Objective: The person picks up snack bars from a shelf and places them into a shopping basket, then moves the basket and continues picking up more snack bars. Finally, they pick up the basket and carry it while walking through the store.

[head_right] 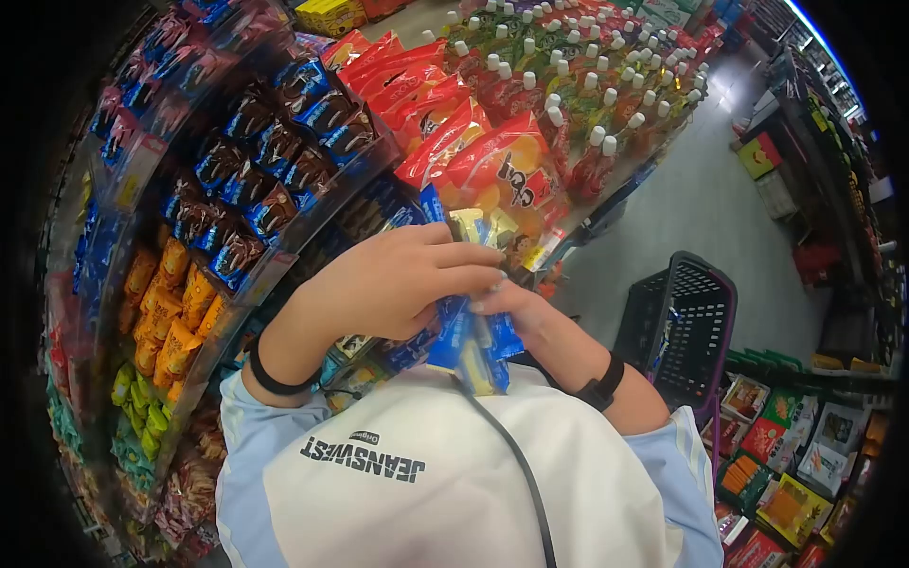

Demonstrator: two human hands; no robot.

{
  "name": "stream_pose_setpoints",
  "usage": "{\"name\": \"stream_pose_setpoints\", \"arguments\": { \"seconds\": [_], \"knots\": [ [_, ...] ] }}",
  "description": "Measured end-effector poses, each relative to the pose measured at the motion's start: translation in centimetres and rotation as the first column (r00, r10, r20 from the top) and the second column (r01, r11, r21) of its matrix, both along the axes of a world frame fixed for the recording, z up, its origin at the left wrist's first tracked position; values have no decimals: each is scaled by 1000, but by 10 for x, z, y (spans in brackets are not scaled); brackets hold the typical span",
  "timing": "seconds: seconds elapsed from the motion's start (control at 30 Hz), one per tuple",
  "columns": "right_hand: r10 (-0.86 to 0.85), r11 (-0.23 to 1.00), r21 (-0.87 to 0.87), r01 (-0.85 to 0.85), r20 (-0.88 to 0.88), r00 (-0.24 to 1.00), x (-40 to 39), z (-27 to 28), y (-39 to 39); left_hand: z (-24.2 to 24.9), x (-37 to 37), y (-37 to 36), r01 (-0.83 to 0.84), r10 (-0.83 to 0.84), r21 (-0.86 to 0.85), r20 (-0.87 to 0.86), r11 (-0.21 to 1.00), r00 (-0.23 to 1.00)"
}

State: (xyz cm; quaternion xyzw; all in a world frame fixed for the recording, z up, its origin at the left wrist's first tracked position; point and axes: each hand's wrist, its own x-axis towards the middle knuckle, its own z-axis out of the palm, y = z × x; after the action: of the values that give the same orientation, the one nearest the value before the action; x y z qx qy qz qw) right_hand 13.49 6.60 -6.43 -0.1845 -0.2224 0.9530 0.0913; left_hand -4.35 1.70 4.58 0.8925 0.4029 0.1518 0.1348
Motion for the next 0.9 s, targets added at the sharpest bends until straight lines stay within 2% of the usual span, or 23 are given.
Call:
{"name": "stream_pose_setpoints", "arguments": {
  "seconds": [0.07,0.17,0.27,0.37,0.43,0.47,0.57,0.63,0.73,0.8,0.9],
  "knots": [
    [29,998,51,-29,-8,1000,-2,0,0,4,-2,3,45,-47,-43,-51,998,998],
    [33,997,63,-35,26,999,-4,5,-5,3,-2,3,39,-38,11,-66,999,997],
    [19,1000,13,-20,45,999,-5,4,-11,-1,-5,-2,11,10,192,-109,981,994],
    [4,999,-36,-4,2,1000,1,-8,-13,4,-10,-22,-81,178,372,-234,925,956],
    [-2,998,-61,-2,-68,998,2,-14,-13,-3,-20,-43,-170,299,582,-132,795,945],
    [-17,980,-198,11,-30,999,3,-30,-13,-10,-27,-53,-214,349,672,-71,709,934],
    [1,999,-52,-4,-50,999,5,-16,-12,-53,-61,-74,-353,442,593,-5,724,897],
    [-18,997,-71,13,-61,998,8,-19,-10,-103,-88,-80,-505,532,488,94,712,841],
    [-43,997,-72,41,-19,999,11,-21,-11,-140,-108,-65,-728,772,258,-247,635,585],
    [-32,997,-77,28,-46,998,8,-24,-15,-158,-112,-37,-805,772,64,-337,590,539],
    [-32,998,-59,30,-40,999,8,-19,-17,-232,-138,10,-735,794,302,-265,607,547]
  ]
}}
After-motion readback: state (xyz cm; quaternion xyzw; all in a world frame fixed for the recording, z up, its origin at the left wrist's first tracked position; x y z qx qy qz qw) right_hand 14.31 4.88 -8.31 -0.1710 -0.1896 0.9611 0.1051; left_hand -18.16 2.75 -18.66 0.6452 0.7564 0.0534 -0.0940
